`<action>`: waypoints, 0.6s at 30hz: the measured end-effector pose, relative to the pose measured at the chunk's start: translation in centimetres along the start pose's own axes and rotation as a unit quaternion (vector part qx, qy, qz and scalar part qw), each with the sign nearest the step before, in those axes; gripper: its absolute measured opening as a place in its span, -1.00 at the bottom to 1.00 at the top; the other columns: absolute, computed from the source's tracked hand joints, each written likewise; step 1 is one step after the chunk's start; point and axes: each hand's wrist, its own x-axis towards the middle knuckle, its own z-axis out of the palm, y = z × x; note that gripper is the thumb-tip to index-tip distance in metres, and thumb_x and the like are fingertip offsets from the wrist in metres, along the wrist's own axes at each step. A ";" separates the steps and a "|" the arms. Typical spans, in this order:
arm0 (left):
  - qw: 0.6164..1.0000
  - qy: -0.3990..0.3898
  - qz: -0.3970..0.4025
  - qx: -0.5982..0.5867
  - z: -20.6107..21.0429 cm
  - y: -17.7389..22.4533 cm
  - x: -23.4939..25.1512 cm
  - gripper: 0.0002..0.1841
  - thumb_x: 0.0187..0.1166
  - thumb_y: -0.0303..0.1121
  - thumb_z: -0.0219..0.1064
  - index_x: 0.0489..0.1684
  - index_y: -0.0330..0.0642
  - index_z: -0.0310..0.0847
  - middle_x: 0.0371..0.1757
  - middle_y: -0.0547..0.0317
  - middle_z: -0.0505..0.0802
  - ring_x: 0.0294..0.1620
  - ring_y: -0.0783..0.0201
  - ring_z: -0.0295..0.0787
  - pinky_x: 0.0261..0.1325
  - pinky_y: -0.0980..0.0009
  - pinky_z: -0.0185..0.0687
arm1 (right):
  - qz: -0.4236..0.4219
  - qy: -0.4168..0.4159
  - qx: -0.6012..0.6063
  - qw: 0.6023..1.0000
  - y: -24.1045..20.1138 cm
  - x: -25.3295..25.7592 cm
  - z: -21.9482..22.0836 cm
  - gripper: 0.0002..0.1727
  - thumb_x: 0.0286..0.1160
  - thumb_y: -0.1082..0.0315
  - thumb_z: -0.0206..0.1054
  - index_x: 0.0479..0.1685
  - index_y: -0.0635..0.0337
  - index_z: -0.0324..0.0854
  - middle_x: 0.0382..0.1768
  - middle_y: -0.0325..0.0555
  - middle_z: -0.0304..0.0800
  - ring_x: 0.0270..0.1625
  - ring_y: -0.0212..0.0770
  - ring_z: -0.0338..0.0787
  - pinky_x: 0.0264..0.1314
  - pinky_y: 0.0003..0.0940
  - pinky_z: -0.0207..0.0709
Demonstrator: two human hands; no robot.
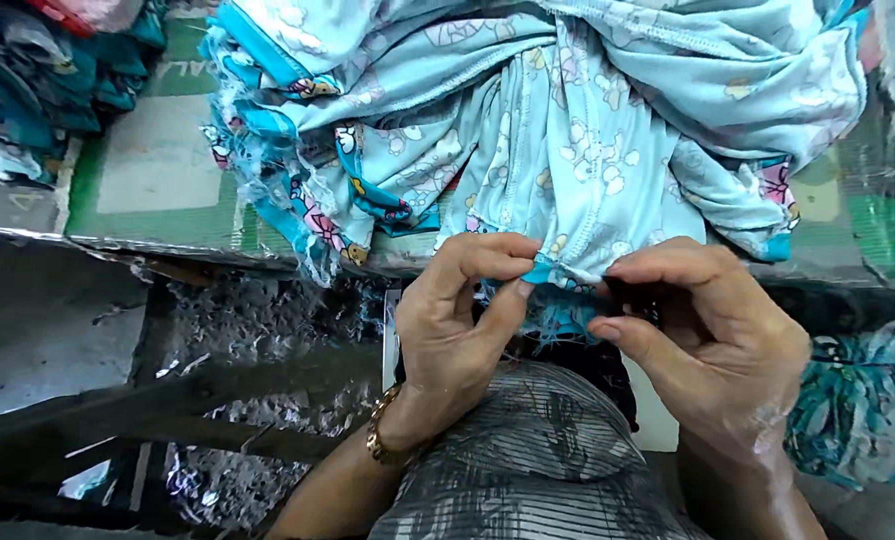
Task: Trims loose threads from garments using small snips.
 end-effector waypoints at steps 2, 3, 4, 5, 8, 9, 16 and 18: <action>0.998 0.012 -0.008 -0.064 0.2 0.1 0.3 -0.83 0.52 -0.60 0.40 -0.08 -0.13 0.70 0.09 0.24 0.85 0.17 0.36 0.82 0.22 0.44 0.79 | -0.017 0.008 -0.009 1.000 -0.5 0.8 0.2 -0.70 0.46 0.29 0.54 0.10 0.09 0.68 -0.02 -0.38 0.75 -0.04 -0.56 0.77 0.01 -0.67 0.73; 0.997 0.013 0.000 -0.072 0.3 0.2 0.4 -0.83 0.52 -0.60 0.40 -0.08 -0.13 0.70 0.08 0.25 0.86 0.17 0.36 0.83 0.22 0.44 0.79 | -0.023 0.006 -0.015 1.000 -0.6 1.2 0.2 -0.71 0.45 0.31 0.55 0.09 0.11 0.68 -0.03 -0.37 0.75 -0.05 -0.56 0.76 0.00 -0.67 0.72; 0.997 0.012 0.007 -0.075 0.4 0.3 0.6 -0.83 0.52 -0.61 0.41 -0.08 -0.14 0.70 0.07 0.24 0.86 0.17 0.35 0.83 0.22 0.43 0.79 | -0.028 0.002 -0.023 0.999 -0.7 1.6 0.3 -0.71 0.45 0.32 0.54 0.08 0.14 0.69 -0.04 -0.35 0.75 -0.05 -0.55 0.75 -0.01 -0.67 0.72; 0.997 0.010 0.008 -0.081 0.5 0.3 0.7 -0.84 0.52 -0.60 0.41 -0.08 -0.14 0.70 0.06 0.23 0.86 0.16 0.36 0.83 0.21 0.44 0.79 | -0.032 -0.001 -0.027 0.999 -0.7 1.9 0.4 -0.72 0.45 0.33 0.54 0.08 0.17 0.68 -0.05 -0.33 0.74 -0.06 -0.56 0.75 -0.01 -0.68 0.72; 0.991 -0.003 -0.023 -0.129 0.6 0.5 0.9 -0.84 0.52 -0.59 0.40 -0.07 -0.13 0.70 0.06 0.23 0.86 0.13 0.38 0.83 0.18 0.46 0.79 | -0.033 -0.001 -0.021 0.999 -0.7 2.6 0.6 -0.71 0.42 0.36 0.55 0.06 0.21 0.70 -0.07 -0.31 0.74 -0.09 -0.56 0.75 -0.04 -0.69 0.71; 0.987 -0.005 -0.044 -0.157 0.6 0.5 1.0 -0.84 0.54 -0.57 0.40 -0.05 -0.12 0.70 0.05 0.22 0.86 0.12 0.39 0.82 0.17 0.47 0.78 | -0.030 -0.001 -0.013 0.999 -0.7 2.7 0.5 -0.71 0.41 0.37 0.55 0.07 0.22 0.70 -0.07 -0.32 0.74 -0.10 -0.56 0.75 -0.05 -0.69 0.71; 0.950 0.011 -0.149 -0.275 0.7 0.5 1.3 -0.85 0.53 -0.56 0.41 -0.08 -0.11 0.72 -0.03 0.16 0.88 0.00 0.38 0.85 0.08 0.46 0.80 | -0.040 0.000 0.010 0.999 -0.5 3.1 0.7 -0.71 0.39 0.39 0.57 0.05 0.23 0.72 -0.07 -0.31 0.77 -0.10 -0.53 0.77 -0.05 -0.66 0.74; 0.949 0.010 -0.151 -0.278 0.7 0.5 1.3 -0.85 0.52 -0.55 0.42 -0.07 -0.11 0.73 -0.04 0.16 0.88 0.00 0.38 0.85 0.08 0.46 0.80 | -0.048 0.001 0.010 0.999 -0.5 3.2 0.7 -0.74 0.40 0.40 0.56 0.02 0.23 0.73 -0.06 -0.29 0.78 -0.09 -0.52 0.79 -0.03 -0.65 0.75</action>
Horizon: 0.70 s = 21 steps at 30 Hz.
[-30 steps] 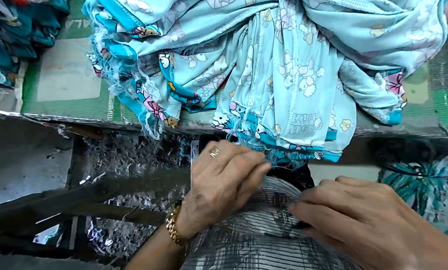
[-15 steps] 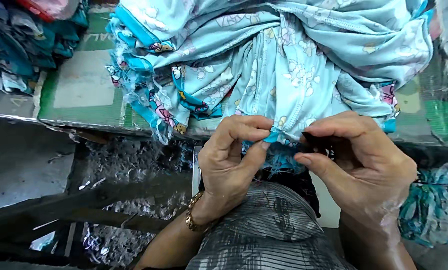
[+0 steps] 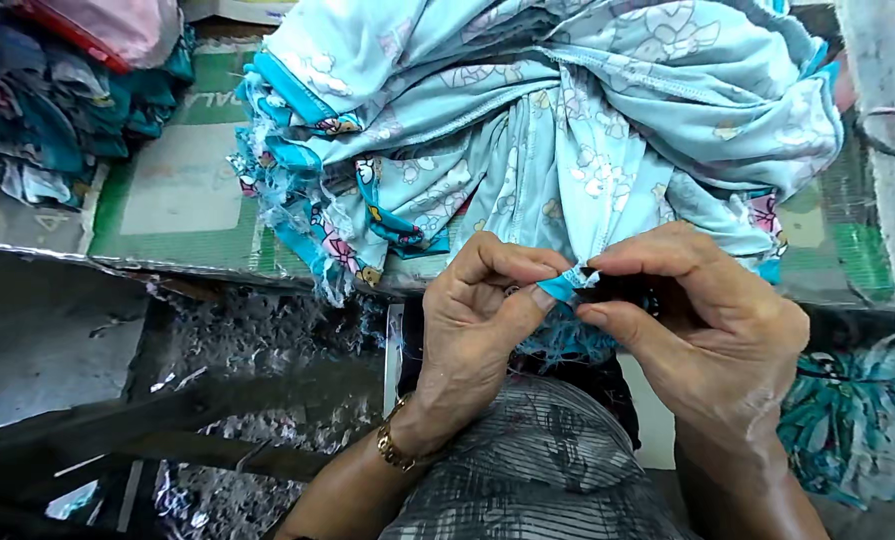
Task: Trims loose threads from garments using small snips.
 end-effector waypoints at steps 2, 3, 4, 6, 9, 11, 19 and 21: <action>1.000 -0.005 0.001 0.003 -0.1 0.0 0.0 -0.84 0.52 -0.55 0.43 -0.06 -0.11 0.73 -0.04 0.16 0.87 -0.02 0.39 0.84 0.06 0.47 0.79 | -0.001 0.001 0.009 1.000 0.1 0.0 -0.1 -0.77 0.41 0.40 0.55 0.00 0.20 0.74 -0.07 -0.31 0.80 -0.07 -0.51 0.80 -0.02 -0.64 0.76; 1.000 -0.008 0.003 0.005 -0.1 -0.1 0.0 -0.84 0.51 -0.56 0.43 -0.07 -0.12 0.73 -0.04 0.16 0.87 -0.01 0.39 0.84 0.06 0.47 0.79 | 0.002 -0.001 0.016 1.000 0.2 0.0 -0.1 -0.78 0.42 0.39 0.55 0.00 0.19 0.75 -0.07 -0.32 0.80 -0.06 -0.51 0.80 0.00 -0.64 0.76; 1.000 -0.011 0.005 0.007 -0.1 -0.1 0.0 -0.84 0.52 -0.56 0.42 -0.07 -0.12 0.72 -0.04 0.16 0.87 -0.01 0.39 0.84 0.07 0.47 0.78 | 0.005 -0.003 0.023 1.000 0.2 0.0 -0.2 -0.78 0.43 0.37 0.55 0.00 0.18 0.75 -0.07 -0.34 0.80 -0.06 -0.51 0.80 0.00 -0.64 0.76; 1.000 -0.015 0.008 0.014 -0.2 -0.1 0.0 -0.84 0.52 -0.57 0.41 -0.07 -0.13 0.72 -0.03 0.16 0.87 0.01 0.39 0.83 0.09 0.47 0.78 | 0.009 -0.008 0.034 0.999 0.4 0.0 -0.3 -0.77 0.42 0.37 0.55 0.00 0.19 0.75 -0.08 -0.34 0.80 -0.09 -0.51 0.81 -0.03 -0.64 0.77; 0.999 -0.021 0.014 0.029 -0.1 0.0 0.0 -0.84 0.53 -0.57 0.41 -0.07 -0.12 0.71 -0.03 0.18 0.86 0.00 0.41 0.83 0.07 0.50 0.78 | 0.013 -0.016 0.045 0.999 0.4 0.0 -0.5 -0.79 0.42 0.39 0.55 -0.02 0.20 0.75 -0.09 -0.32 0.81 -0.10 -0.50 0.81 -0.06 -0.64 0.77; 0.999 -0.025 0.019 0.034 -0.1 0.0 0.0 -0.83 0.52 -0.58 0.41 -0.07 -0.11 0.71 -0.03 0.20 0.86 0.01 0.41 0.83 0.08 0.51 0.77 | 0.013 -0.016 0.053 0.998 0.5 0.0 -0.5 -0.80 0.43 0.40 0.54 -0.02 0.21 0.75 -0.09 -0.31 0.81 -0.10 -0.49 0.81 -0.06 -0.64 0.77; 0.997 -0.033 0.032 0.057 0.0 -0.1 -0.2 -0.84 0.52 -0.55 0.43 -0.05 -0.11 0.71 -0.03 0.23 0.85 0.01 0.43 0.82 0.07 0.52 0.77 | 0.014 -0.013 0.060 0.998 0.6 -0.4 -0.5 -0.81 0.42 0.44 0.53 -0.03 0.22 0.76 -0.11 -0.30 0.82 -0.11 -0.49 0.81 -0.08 -0.64 0.78; 0.997 -0.035 0.036 0.064 0.1 -0.2 -0.2 -0.83 0.52 -0.55 0.42 -0.04 -0.11 0.71 -0.02 0.22 0.86 0.01 0.43 0.82 0.09 0.51 0.77 | 0.014 -0.006 0.052 0.999 0.7 -0.4 -0.4 -0.85 0.43 0.46 0.51 -0.07 0.20 0.76 -0.13 -0.33 0.81 -0.13 -0.52 0.81 -0.10 -0.66 0.77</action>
